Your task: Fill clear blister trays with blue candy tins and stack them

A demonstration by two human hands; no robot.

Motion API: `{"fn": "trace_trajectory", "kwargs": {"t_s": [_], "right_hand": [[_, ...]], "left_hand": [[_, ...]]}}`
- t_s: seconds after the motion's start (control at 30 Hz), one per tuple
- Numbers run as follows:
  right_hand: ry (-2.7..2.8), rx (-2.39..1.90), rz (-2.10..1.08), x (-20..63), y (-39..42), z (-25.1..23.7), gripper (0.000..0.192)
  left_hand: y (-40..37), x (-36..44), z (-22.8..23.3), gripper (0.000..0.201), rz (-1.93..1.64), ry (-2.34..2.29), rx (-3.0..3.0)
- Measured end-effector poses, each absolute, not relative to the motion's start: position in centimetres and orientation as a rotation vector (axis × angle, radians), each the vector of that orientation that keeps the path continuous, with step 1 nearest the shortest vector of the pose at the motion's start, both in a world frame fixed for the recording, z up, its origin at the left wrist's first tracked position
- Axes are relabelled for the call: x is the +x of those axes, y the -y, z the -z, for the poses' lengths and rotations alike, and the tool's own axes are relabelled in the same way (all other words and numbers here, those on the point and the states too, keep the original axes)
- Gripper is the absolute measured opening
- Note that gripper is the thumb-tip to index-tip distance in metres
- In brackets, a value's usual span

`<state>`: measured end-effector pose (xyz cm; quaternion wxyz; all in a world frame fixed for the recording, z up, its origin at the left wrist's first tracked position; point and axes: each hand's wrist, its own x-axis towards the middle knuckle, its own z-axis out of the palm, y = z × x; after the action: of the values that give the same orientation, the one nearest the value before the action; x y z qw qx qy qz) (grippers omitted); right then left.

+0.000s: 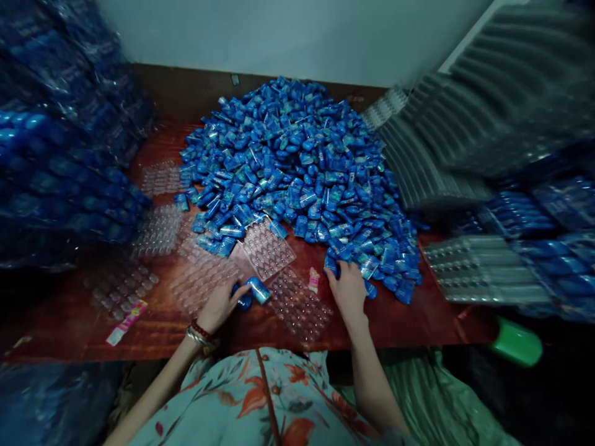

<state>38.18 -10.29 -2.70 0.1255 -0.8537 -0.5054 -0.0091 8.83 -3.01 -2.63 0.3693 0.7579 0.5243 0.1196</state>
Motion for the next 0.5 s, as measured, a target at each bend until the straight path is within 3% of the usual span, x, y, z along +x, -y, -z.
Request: {"fn": "trace_trajectory", "kwargs": {"t_s": [0.13,0.3,0.5], "right_hand": [[1.616,-2.595,0.057,37.0,9.2,3.3,0.043],[1.650,-2.418,-0.196,37.1,8.2,3.2,0.034],[1.161,-1.986,-0.520,37.5,11.9,2.6,0.036]], "left_hand": [[3.1,7.2,0.5,0.027,-0.317,-1.413,2.033],[4.0,8.0,-3.0,0.023,-0.449,-1.114,2.050],[2.9,15.5,-0.7,0.025,-0.713,-0.785,2.104]]}}
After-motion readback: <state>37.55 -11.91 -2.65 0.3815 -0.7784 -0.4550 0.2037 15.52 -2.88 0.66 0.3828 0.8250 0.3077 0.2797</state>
